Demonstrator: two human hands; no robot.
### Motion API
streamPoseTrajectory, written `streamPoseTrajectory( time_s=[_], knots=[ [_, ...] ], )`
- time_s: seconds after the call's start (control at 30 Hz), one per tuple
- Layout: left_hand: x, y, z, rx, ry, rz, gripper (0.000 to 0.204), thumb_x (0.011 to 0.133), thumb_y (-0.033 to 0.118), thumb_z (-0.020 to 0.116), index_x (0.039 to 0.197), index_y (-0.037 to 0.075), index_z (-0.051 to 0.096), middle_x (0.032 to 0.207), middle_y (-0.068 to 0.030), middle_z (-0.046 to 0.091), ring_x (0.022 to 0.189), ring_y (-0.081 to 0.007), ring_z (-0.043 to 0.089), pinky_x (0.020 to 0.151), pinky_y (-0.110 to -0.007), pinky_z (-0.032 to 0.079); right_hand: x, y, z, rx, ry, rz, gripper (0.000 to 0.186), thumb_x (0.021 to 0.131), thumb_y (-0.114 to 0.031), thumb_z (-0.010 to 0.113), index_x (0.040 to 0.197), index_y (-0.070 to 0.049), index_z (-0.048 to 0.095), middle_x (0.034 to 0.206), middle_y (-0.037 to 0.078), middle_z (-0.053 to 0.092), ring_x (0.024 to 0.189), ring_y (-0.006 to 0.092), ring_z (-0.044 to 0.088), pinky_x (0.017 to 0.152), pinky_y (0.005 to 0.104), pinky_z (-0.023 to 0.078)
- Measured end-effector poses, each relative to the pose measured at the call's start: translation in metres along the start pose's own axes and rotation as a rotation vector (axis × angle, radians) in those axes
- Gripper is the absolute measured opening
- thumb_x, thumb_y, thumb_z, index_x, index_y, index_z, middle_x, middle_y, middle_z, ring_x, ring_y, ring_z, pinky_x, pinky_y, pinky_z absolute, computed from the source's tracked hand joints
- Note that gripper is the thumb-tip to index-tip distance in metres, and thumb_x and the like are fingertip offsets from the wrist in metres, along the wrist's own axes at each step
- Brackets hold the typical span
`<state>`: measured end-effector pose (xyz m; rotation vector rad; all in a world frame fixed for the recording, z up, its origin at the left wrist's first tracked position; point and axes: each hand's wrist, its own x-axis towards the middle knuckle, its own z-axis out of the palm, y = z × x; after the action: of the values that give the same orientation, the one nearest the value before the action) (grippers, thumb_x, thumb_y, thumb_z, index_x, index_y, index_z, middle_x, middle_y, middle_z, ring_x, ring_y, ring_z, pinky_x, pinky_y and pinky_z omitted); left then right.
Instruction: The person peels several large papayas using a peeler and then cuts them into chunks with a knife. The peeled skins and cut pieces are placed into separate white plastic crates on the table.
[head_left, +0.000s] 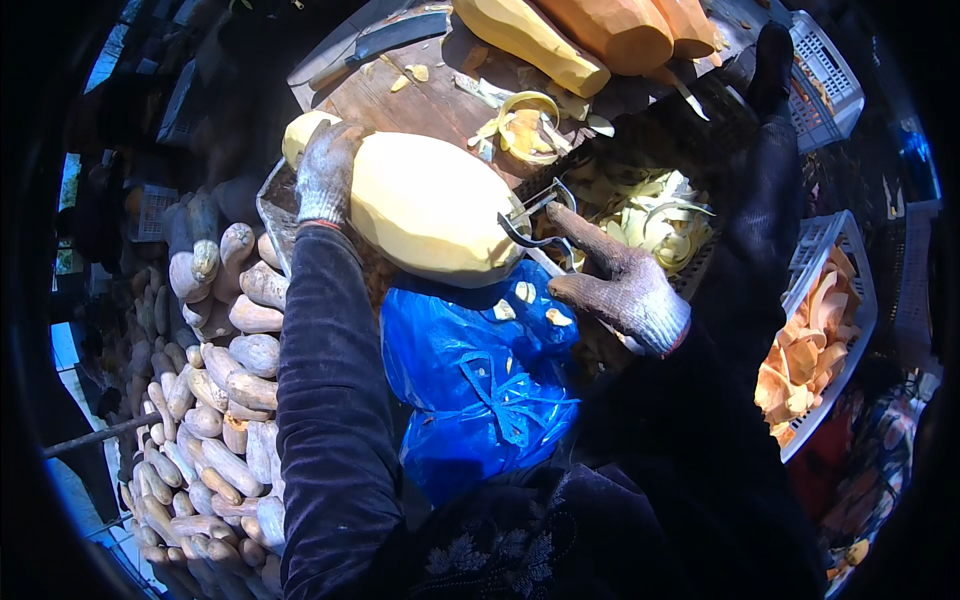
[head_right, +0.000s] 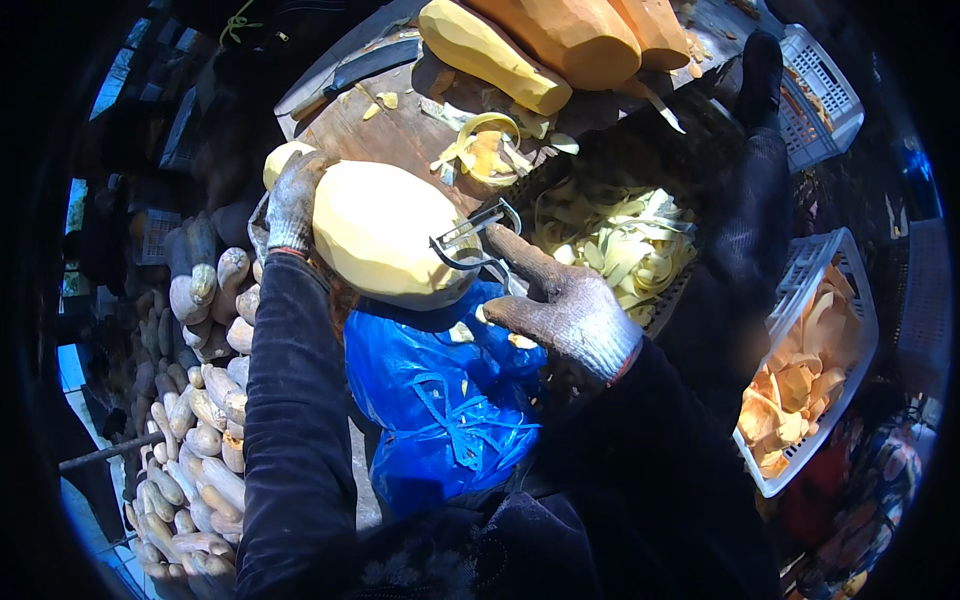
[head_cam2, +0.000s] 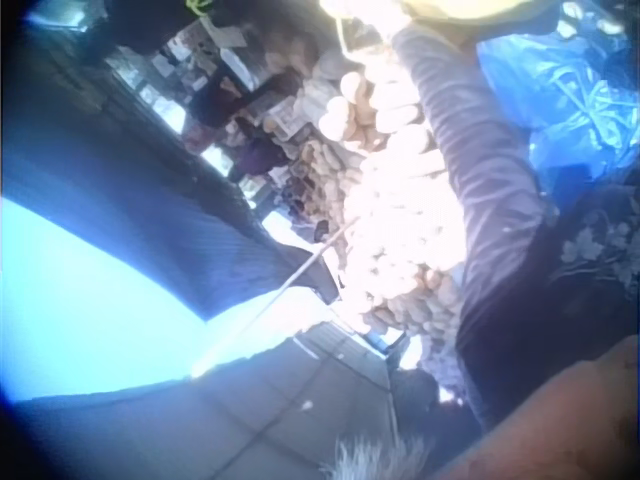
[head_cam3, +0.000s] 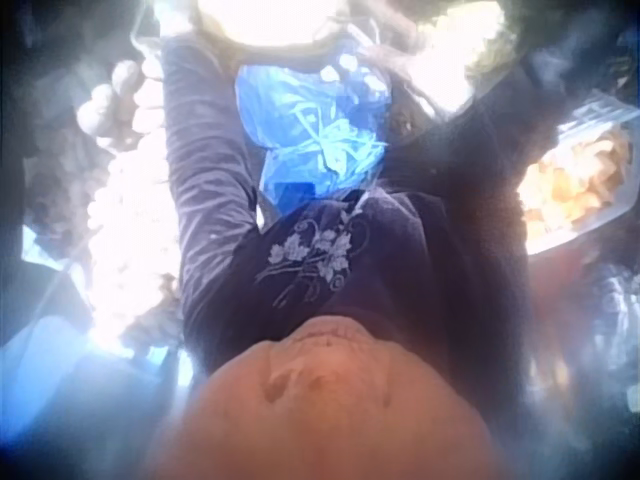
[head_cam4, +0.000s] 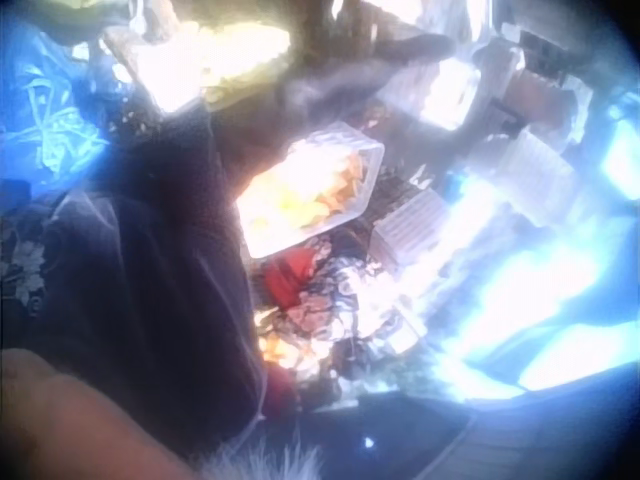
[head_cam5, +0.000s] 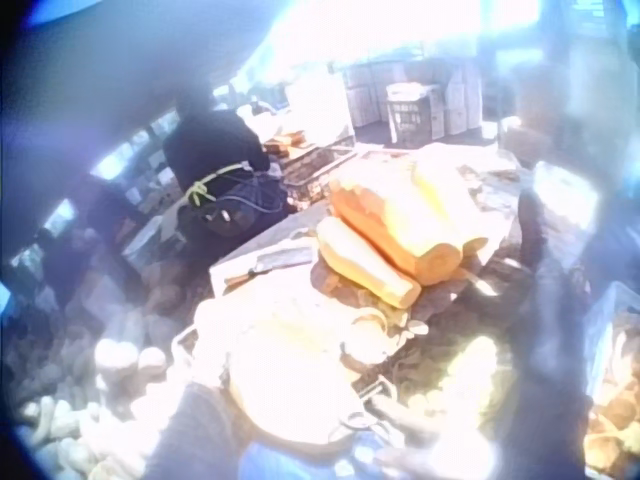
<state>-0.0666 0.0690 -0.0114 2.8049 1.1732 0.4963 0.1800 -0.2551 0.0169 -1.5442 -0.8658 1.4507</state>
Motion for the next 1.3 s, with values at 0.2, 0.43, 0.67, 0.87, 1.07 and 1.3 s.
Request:
streamPoseTrajectory(
  time_s=[0.2, 0.43, 0.67, 0.87, 1.07, 1.3],
  knots=[
    [0.002, -0.002, -0.001, 0.051, -0.011, 0.073, 0.028, 0.084, 0.006, 0.058, 0.109, 0.007, 0.071, 0.114, -0.013, 0.068, 0.113, -0.0304, 0.06, 0.102, -0.038, 0.045, -0.013, 0.081, 0.004, -0.215, -0.002, -0.237, 0.074, 0.086, -0.035, 0.077, 0.149, -0.014, 0.044, 0.139, 0.015, 0.057, 0.125, 0.0232, 0.057, 0.108, 0.0304, 0.042],
    [-0.001, 0.002, -0.008, 0.113, -0.025, 0.071, 0.029, 0.089, 0.008, 0.053, 0.111, 0.007, 0.071, 0.119, -0.0119, 0.068, 0.117, -0.0313, 0.058, 0.105, -0.038, 0.043, 0.021, 0.016, 0.002, 0.383, -0.07, -0.061, 0.066, 0.087, -0.012, 0.076, 0.146, -0.005, 0.047, 0.136, 0.012, 0.058, 0.112, 0.0128, 0.058, 0.098, 0.0277, 0.048],
    [-0.001, -0.004, -0.003, 0.081, -0.088, 0.054, 0.035, 0.092, 0.008, 0.045, 0.12, 0.009, 0.067, 0.127, -0.0109, 0.063, 0.12, -0.0279, 0.057, 0.108, -0.032, 0.04, -0.013, 0.058, 0.001, 0.01, -0.178, -0.075, 0.07, 0.085, -0.029, 0.079, 0.145, -0.007, 0.049, 0.148, 0.015, 0.048, 0.138, 0.0224, 0.043, 0.115, 0.035, 0.032],
    [-0.005, -0.006, -0.006, 0.003, -0.111, -0.009, 0.037, 0.092, 0.008, 0.045, 0.122, 0.012, 0.066, 0.131, -0.0105, 0.061, 0.124, -0.0272, 0.055, 0.11, -0.032, 0.037, 0.019, 0.035, -0.006, 0.433, -0.077, -0.085, 0.067, 0.086, -0.032, 0.077, 0.144, -0.009, 0.051, 0.133, 0.014, 0.06, 0.122, 0.0193, 0.056, 0.103, 0.0315, 0.046],
    [-0.01, -0.021, -0.005, -0.044, -0.123, -0.025, 0.038, 0.095, 0.015, 0.04, 0.12, 0.009, 0.067, 0.131, -0.0097, 0.061, 0.126, -0.0256, 0.053, 0.113, -0.031, 0.033, 0.049, 0.028, 0.005, 0.23, -0.204, -0.047, 0.063, 0.09, -0.02, 0.073, 0.146, -0.009, 0.048, 0.101, 0.003, 0.07, 0.085, 0.0088, 0.061, 0.078, 0.0226, 0.051],
    [-0.018, -0.017, 0.003, -0.142, 0.014, 0.071, 0.036, 0.099, 0.016, 0.039, 0.115, 0.004, 0.068, 0.127, -0.0118, 0.064, 0.125, -0.0271, 0.054, 0.116, -0.035, 0.03, -0.001, 0.046, -0.011, 0.371, -0.261, 0.078, 0.076, 0.083, -0.017, 0.081, 0.148, -0.01, 0.044, 0.147, 0.011, 0.049, 0.119, 0.0175, 0.058, 0.103, 0.0317, 0.047]
  ],
)
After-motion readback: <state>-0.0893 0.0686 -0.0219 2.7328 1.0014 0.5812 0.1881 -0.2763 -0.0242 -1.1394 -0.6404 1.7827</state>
